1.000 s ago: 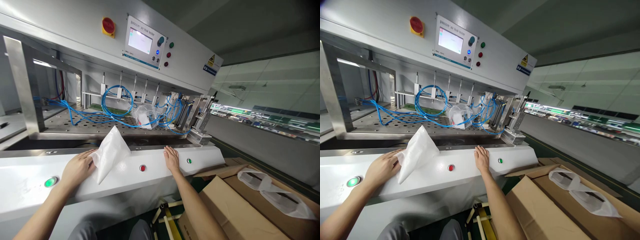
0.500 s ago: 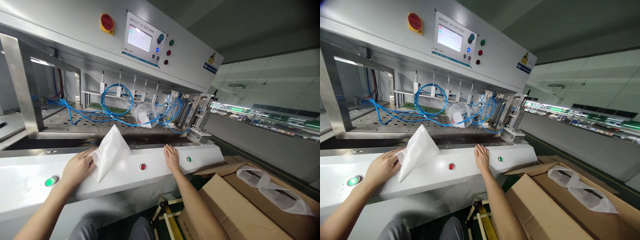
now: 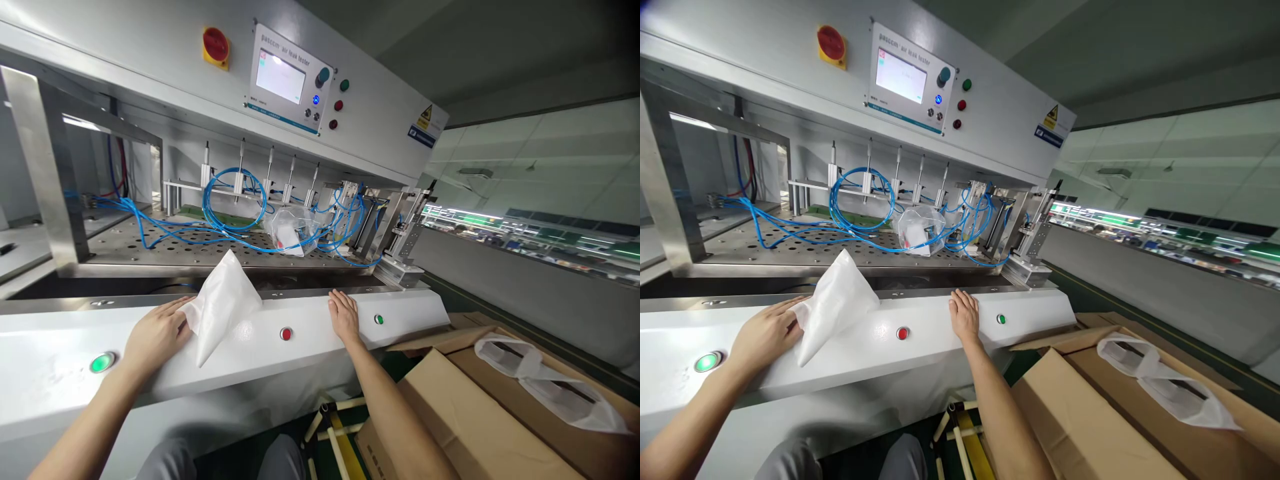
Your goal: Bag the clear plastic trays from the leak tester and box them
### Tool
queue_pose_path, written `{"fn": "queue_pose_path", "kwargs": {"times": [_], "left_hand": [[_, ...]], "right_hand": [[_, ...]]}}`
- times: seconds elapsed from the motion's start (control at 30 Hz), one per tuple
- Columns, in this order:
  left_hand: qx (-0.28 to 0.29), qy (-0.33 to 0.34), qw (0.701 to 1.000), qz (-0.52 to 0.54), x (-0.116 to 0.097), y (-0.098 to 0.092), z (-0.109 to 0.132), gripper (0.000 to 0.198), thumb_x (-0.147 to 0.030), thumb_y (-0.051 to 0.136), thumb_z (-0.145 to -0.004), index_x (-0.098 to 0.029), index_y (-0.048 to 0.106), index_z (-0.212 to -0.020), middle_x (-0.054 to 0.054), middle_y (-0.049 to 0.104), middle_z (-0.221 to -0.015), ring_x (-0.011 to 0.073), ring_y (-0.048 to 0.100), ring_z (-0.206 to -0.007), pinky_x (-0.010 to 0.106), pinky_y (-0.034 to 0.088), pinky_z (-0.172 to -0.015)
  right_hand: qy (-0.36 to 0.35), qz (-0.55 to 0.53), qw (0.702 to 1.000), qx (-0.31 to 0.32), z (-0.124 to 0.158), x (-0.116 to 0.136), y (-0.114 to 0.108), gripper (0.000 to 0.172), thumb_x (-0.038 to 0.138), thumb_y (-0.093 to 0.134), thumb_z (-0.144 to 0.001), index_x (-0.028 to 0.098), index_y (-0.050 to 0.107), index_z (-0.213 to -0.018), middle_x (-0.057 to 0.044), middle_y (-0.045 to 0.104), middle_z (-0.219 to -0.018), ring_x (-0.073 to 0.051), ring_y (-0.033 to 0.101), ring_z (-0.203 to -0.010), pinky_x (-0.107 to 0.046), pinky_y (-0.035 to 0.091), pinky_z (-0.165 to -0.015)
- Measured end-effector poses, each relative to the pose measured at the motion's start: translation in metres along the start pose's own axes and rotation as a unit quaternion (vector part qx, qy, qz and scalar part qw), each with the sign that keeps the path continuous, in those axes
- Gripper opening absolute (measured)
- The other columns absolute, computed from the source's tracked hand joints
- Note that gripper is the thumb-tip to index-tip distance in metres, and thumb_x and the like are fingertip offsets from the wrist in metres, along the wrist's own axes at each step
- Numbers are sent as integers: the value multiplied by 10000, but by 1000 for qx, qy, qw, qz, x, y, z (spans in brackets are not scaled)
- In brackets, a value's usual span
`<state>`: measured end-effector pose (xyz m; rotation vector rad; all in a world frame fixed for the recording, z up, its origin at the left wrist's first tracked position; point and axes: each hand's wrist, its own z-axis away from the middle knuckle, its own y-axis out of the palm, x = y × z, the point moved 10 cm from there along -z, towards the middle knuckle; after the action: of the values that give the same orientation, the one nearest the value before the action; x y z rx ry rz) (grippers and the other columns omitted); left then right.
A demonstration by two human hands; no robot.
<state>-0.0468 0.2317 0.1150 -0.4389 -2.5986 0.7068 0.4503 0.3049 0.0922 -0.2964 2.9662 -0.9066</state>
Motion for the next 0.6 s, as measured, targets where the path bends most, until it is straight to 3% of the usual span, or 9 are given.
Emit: {"fn": "queue_pose_path", "kwargs": {"times": [0.3, 0.6], "left_hand": [[1, 4, 1000, 0, -1, -3, -2, 431, -276, 406, -1030, -83, 777, -1132, 145, 770, -1275, 311, 753, -1155, 429, 624, -975], [41, -45, 997, 40, 9, 13, 3, 459, -344, 402, -1047, -92, 767, -1162, 163, 746, -1324, 342, 724, -1224, 460, 608, -1043]], "right_hand": [[-1, -4, 1000, -2, 1, 0, 1, 513, 391, 341, -1150, 174, 770, -1329, -110, 673, -1430, -293, 575, -1360, -505, 375, -1204], [5, -12, 1000, 8, -1, 0, 2, 523, 389, 337, -1140, 168, 773, -1327, -110, 667, -1438, -304, 568, -1369, -522, 366, -1215]]}}
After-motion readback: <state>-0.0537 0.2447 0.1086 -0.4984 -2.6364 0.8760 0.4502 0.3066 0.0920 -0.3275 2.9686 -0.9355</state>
